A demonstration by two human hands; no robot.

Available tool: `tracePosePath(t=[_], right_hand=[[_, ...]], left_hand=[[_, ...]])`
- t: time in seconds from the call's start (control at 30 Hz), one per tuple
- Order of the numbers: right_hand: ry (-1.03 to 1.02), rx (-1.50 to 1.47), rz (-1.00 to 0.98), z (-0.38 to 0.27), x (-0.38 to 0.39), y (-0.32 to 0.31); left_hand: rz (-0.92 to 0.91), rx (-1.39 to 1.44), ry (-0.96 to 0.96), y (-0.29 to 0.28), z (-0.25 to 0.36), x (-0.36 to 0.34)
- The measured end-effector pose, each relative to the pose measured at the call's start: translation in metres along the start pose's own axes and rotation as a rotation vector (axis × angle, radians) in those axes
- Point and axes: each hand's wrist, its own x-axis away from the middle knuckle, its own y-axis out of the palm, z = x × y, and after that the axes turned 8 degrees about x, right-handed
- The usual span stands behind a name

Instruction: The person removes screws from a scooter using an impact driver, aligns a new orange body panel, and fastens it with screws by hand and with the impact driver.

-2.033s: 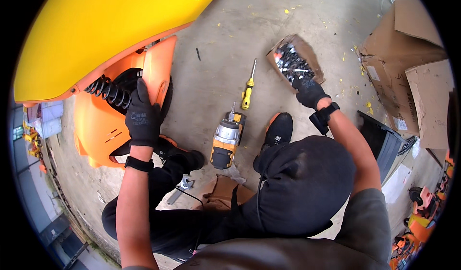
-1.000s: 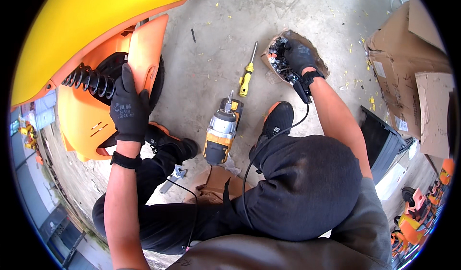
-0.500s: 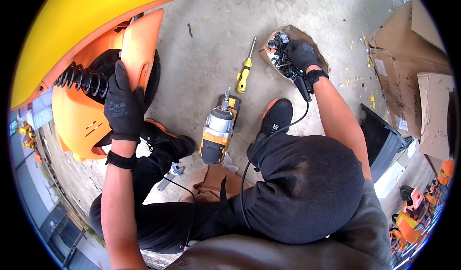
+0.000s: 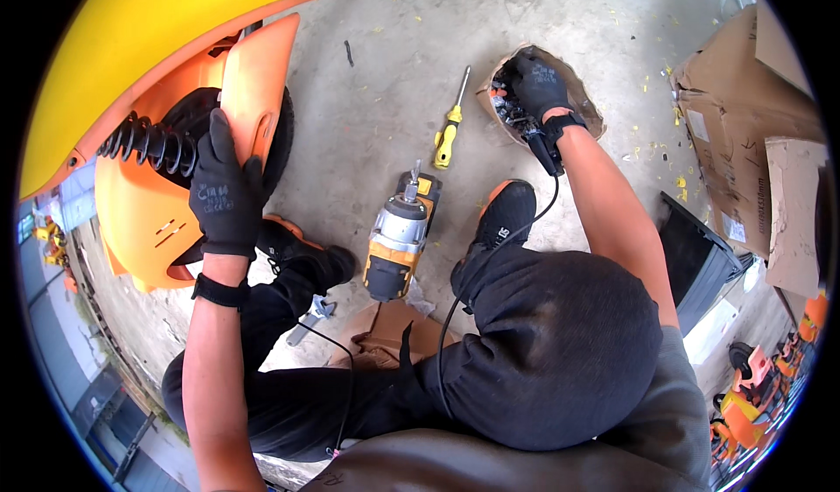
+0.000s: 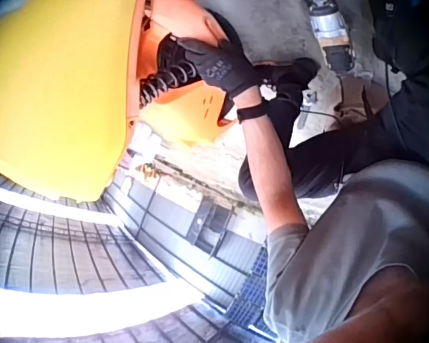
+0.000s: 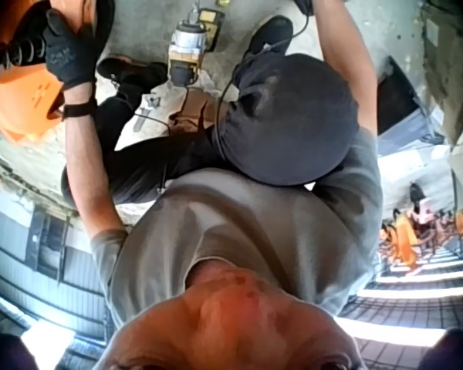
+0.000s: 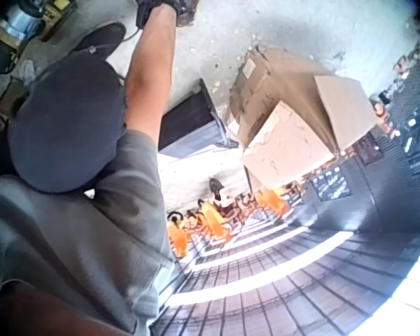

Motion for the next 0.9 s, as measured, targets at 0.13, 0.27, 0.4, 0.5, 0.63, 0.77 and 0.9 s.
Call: tracePosePath(t=[0.13, 0.27, 0.4, 0.5, 0.63, 0.77, 0.9], right_hand=[[0.043, -0.005, -0.037, -0.003, -0.006, 0.005], [0.057, 0.019, -0.066, -0.008, -0.004, -0.003], [0.093, 0.042, -0.077, 0.003, -0.01, 0.011], [0.057, 0.057, -0.114, -0.01, -0.006, 0.0], [-0.023, 0.102, -0.11, -0.015, -0.004, -0.002], [-0.04, 0.034, 0.02, -0.006, 0.0, 0.008], [-0.034, 0.044, -0.072, -0.01, -0.003, 0.004]], left_hand=[[0.008, -0.012, 0.013, -0.001, -0.001, 0.001], [0.01, -0.018, 0.008, 0.0, -0.003, 0.003], [0.011, -0.027, 0.003, 0.003, -0.002, 0.0], [-0.03, -0.004, -0.057, 0.0, 0.0, 0.001], [-0.045, -0.005, -0.079, 0.0, 0.001, 0.001], [-0.042, -0.017, -0.073, 0.0, 0.001, 0.0], [0.005, -0.029, -0.013, 0.003, -0.002, 0.002]])
